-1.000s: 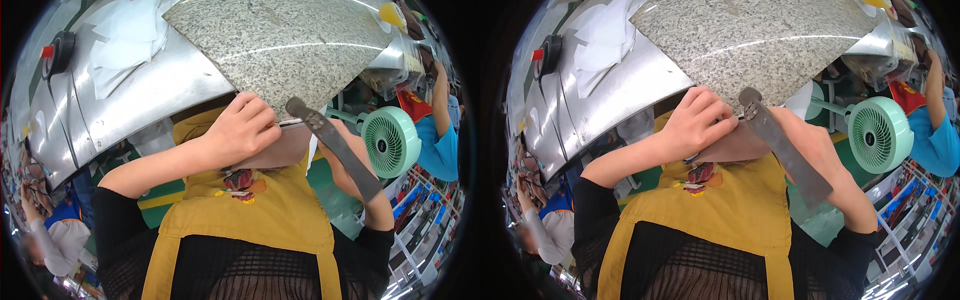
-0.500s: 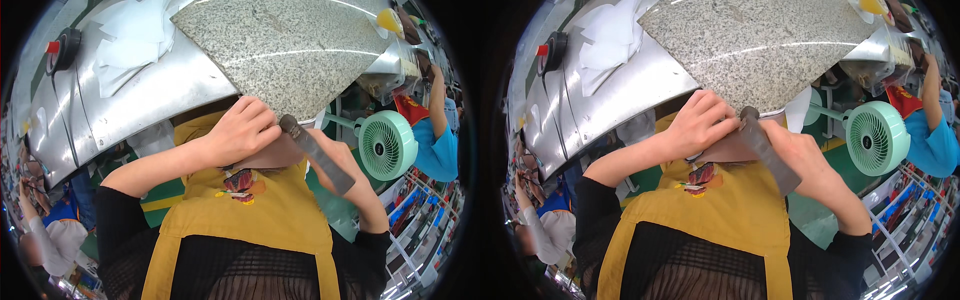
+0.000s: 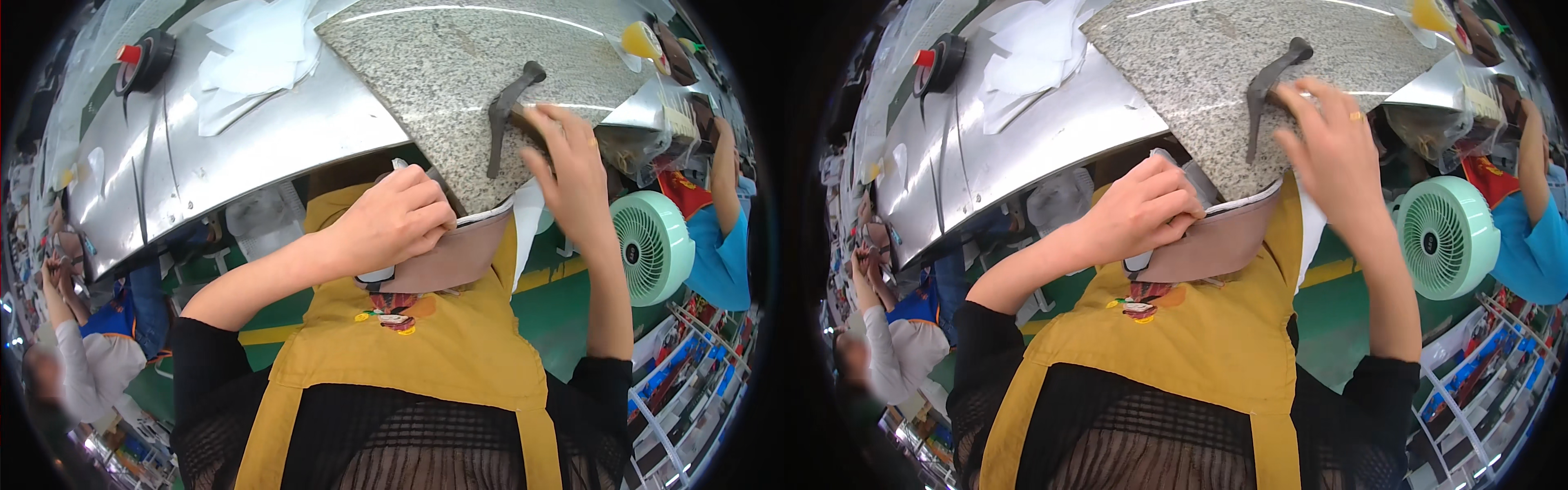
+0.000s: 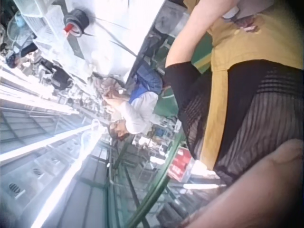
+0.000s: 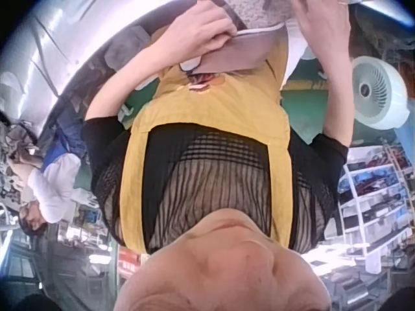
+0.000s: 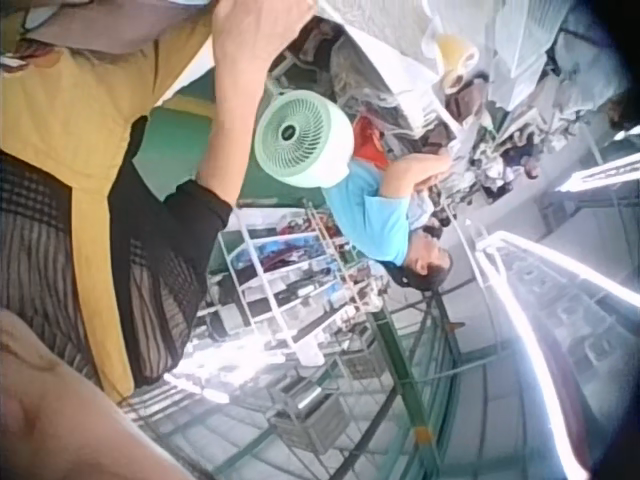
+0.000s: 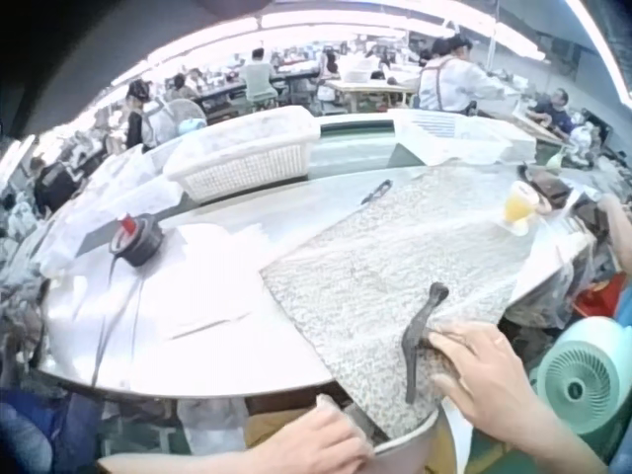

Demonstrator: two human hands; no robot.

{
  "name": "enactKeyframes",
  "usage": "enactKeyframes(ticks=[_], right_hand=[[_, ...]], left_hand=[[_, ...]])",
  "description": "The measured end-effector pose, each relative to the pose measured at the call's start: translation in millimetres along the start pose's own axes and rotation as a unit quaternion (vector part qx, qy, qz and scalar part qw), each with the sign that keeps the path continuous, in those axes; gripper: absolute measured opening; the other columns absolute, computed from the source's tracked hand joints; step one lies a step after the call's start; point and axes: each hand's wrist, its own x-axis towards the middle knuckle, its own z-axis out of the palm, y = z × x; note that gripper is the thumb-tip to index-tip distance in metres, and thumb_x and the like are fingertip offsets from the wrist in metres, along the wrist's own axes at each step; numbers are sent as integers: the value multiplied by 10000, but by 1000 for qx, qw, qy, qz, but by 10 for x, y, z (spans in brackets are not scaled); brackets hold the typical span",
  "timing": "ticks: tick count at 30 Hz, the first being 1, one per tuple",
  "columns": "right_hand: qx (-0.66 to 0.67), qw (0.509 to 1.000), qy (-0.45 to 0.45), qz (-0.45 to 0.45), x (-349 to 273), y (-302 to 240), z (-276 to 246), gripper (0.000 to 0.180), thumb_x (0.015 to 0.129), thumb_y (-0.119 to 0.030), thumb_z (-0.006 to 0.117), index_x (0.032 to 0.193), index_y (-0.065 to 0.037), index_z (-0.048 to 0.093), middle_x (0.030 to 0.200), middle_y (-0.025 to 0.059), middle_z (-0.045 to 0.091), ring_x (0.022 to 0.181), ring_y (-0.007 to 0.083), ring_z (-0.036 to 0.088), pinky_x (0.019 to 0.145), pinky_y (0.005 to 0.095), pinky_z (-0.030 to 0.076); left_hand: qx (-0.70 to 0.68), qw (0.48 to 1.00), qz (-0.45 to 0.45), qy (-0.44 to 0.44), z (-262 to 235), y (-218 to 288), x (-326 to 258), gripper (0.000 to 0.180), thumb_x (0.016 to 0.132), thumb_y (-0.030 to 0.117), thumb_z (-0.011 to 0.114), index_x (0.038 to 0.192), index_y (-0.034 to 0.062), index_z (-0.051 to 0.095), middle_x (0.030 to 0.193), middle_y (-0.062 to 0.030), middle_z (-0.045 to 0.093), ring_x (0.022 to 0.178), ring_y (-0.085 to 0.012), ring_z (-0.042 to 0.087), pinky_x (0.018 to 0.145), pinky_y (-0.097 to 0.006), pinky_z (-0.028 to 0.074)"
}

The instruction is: The person assembles a sandal by repeatedly tapping the sole edge with a hammer against a granite block. They apply glue to the sole, press the upper to the sole, and continue hammering to secure the bond. The finished sandal is placed into a white basket on the assembly line.

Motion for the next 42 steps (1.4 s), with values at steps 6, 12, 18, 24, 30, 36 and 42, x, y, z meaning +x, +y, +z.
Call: enactKeyframes(ticks=[6,12,18,24,30,36,42], right_hand=[[123,983,-132,-29,-563,-547,247,238,778,-164,674,986,-77,595,950,76,558,946,265,526,853,379,397],[224,960,-168,16,-705,-518,182,206,785,-174,677,953,-83,602,931,49,549,926,239,520,829,355,379],[309,941,-135,42,-706,-454,172,165,793,-164,681,928,-89,625,852,49,579,840,238,549,815,336,381],[446,856,-186,184,-699,-285,165,154,815,-130,672,931,-31,648,800,54,627,784,143,588,731,274,438],[485,825,-125,261,-708,-211,227,155,821,-92,677,938,-5,625,875,41,638,832,108,597,740,251,466],[425,858,-62,282,-586,-98,203,167,787,-79,705,894,-4,601,890,33,604,835,115,585,741,255,457],[346,907,-22,237,-517,-26,274,176,760,-111,715,875,-20,620,850,60,566,804,189,587,709,301,464]], left_hand=[[-55,991,-13,-122,-105,8,35,115,751,109,679,829,94,596,817,-24,541,814,-234,502,717,-338,459],[-255,901,-103,-334,-273,-166,314,237,863,253,637,995,60,676,950,-46,635,911,-230,608,759,-301,469],[-255,809,-173,-501,-354,-91,531,263,828,306,687,919,59,696,797,-49,649,813,-162,618,701,-286,473],[-223,935,12,-276,-167,-153,331,207,843,229,670,900,34,632,860,-50,640,790,-165,595,697,-286,458],[-275,893,-241,-263,-172,8,333,198,872,192,621,967,18,617,830,-74,636,772,-174,605,688,-287,463],[-131,963,-209,-106,-34,59,436,174,839,173,643,963,51,636,813,-76,609,748,-225,607,686,-319,480],[15,981,-191,-41,123,122,475,98,789,134,663,880,99,649,802,-36,573,763,-230,596,634,-328,487]])
